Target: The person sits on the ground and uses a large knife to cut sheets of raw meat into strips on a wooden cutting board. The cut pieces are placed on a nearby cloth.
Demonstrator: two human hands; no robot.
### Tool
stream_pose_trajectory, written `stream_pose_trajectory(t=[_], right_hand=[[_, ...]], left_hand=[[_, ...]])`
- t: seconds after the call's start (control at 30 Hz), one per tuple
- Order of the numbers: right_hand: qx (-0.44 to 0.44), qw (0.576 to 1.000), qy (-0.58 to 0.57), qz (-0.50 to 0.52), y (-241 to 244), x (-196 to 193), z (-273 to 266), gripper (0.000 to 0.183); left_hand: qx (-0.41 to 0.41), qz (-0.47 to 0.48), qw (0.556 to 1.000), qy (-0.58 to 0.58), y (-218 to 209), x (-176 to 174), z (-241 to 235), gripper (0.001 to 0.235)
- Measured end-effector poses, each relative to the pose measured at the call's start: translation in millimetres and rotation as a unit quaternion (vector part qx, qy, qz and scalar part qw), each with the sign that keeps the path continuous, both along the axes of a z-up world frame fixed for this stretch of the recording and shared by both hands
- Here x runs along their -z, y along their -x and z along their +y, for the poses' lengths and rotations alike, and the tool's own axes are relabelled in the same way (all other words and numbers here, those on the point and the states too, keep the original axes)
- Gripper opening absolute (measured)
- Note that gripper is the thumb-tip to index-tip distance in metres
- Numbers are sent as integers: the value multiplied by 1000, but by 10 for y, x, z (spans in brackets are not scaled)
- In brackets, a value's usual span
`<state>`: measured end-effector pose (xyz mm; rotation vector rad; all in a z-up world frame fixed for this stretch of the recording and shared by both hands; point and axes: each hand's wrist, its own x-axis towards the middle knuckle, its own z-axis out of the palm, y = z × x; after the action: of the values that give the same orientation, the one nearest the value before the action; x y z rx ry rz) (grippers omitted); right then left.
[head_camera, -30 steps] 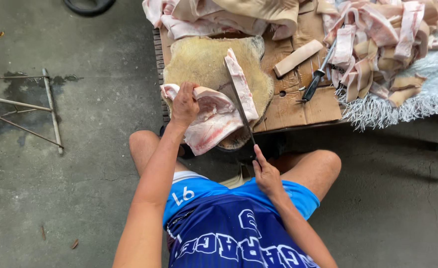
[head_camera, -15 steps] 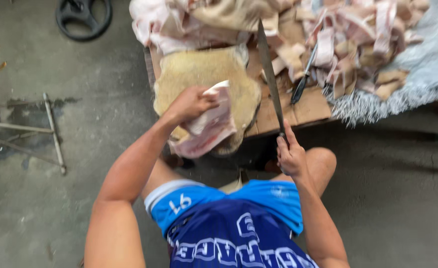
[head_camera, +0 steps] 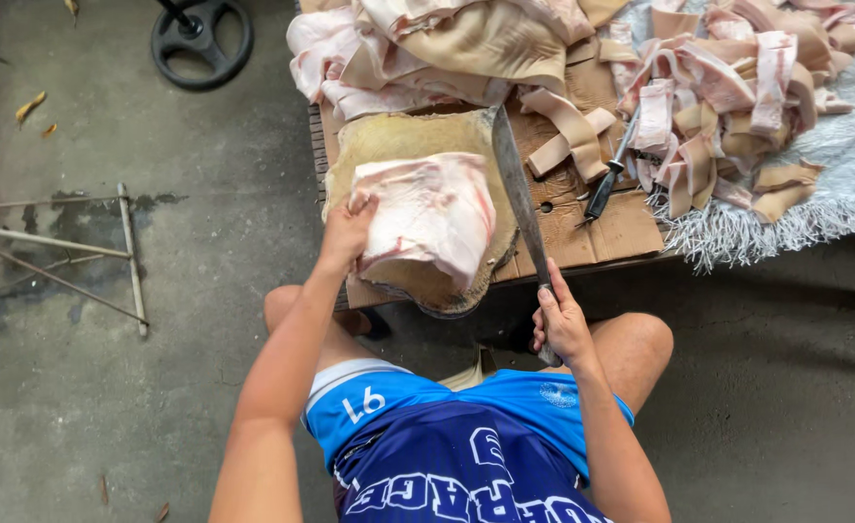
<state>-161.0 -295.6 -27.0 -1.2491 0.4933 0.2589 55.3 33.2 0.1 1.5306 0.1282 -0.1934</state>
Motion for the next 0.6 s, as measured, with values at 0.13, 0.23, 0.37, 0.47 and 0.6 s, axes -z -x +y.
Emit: stream_pose_trajectory(t=[0.13,0.23,0.37,0.47,0.6], right_hand=[[-11,999,35,4,-26,29,1,66],[-12,999,34,17,72,39,28,66],[-4,1000,26,-4,-68,56,30,67],[-10,999,40,6,33,100,41,67],[-7,999,37,11,-29,151,50,68]], left_hand=[[-23,-14,997,-71,-192,991,351,21],[-25,-53,995,-86,-380,1255,601,20],[-50,-51,988,-136,-835,974,850,16],[-60,-56,964,-254,-812,853,933,15],[-52,-66,968,-236,-785,825,928,12]])
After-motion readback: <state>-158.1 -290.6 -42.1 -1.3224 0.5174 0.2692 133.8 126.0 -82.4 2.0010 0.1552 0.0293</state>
